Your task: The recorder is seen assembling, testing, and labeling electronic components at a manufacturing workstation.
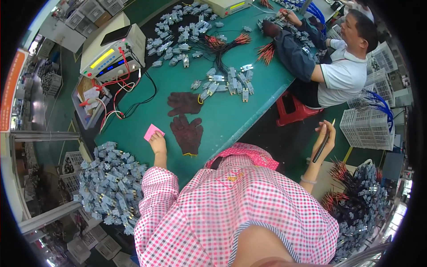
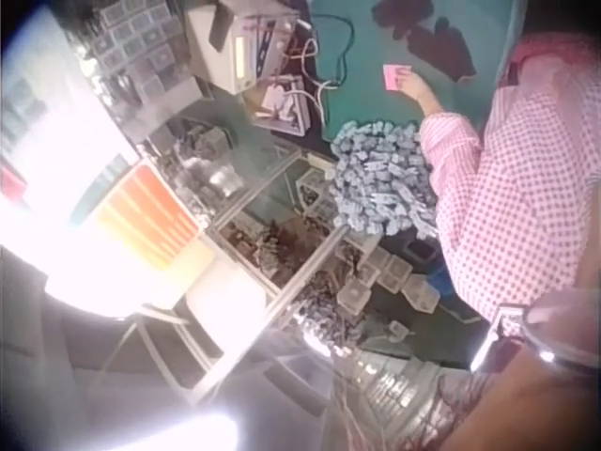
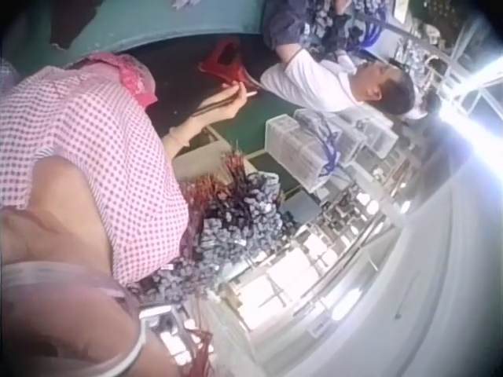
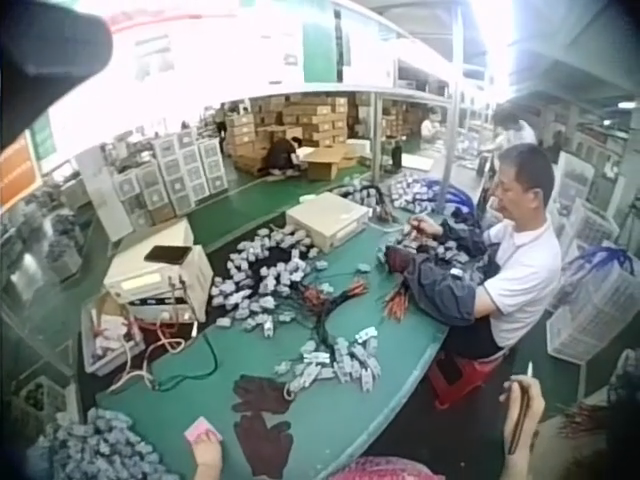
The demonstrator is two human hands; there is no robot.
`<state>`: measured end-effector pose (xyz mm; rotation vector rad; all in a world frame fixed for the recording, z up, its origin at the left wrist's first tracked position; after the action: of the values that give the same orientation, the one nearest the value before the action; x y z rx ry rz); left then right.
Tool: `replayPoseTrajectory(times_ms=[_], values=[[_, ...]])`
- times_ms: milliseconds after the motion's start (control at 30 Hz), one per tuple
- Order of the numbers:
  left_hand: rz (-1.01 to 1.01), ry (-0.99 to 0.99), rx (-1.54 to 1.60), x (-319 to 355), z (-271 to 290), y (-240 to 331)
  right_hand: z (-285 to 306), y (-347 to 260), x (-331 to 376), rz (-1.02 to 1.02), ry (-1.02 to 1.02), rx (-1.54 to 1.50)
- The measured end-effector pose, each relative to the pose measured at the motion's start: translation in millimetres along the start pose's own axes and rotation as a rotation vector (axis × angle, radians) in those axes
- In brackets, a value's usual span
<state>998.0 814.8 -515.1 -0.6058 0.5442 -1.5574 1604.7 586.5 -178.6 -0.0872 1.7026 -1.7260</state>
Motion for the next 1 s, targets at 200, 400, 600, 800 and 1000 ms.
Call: replayPoseTrajectory(times_ms=[200, 400, 600, 800, 1000], values=[[0.065, 0.008, 0.212, -9.7, 34.9, -32.9, -34.6, -10.7, -1.5, 0.064, -0.078, 0.019], [0.287, -0.146, 0.636, 0.1, 10.1, -63.4, -68.0, -20.8, -1.9, 0.074, -0.174, -0.038], [0.909, 0.391, 1.337, 79.1, 51.8, -159.8, -83.9, -26.5, -3.7, 0.111, -0.260, -0.061], [0.924, 0.623, 1.903, 147.2, 143.7, -216.2, -88.9, -36.3, 20.6, 0.113, -0.395, -0.061], [0.351, 0.283, 2.593, 217.3, 230.4, -95.6, -122.5, -50.8, 122.5, -0.278, -0.805, -0.342]])
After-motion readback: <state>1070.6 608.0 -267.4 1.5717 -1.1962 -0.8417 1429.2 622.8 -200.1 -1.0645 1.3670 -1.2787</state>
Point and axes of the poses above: each hand's wrist, its own x-axis away from the middle knuckle, its own z-axis out of the back of the hand, y = z × x, the point moved 10 cm from there along -x, towards the middle knuckle, and after that the axes turned 15 degrees about -x, right-handed, at the moved point
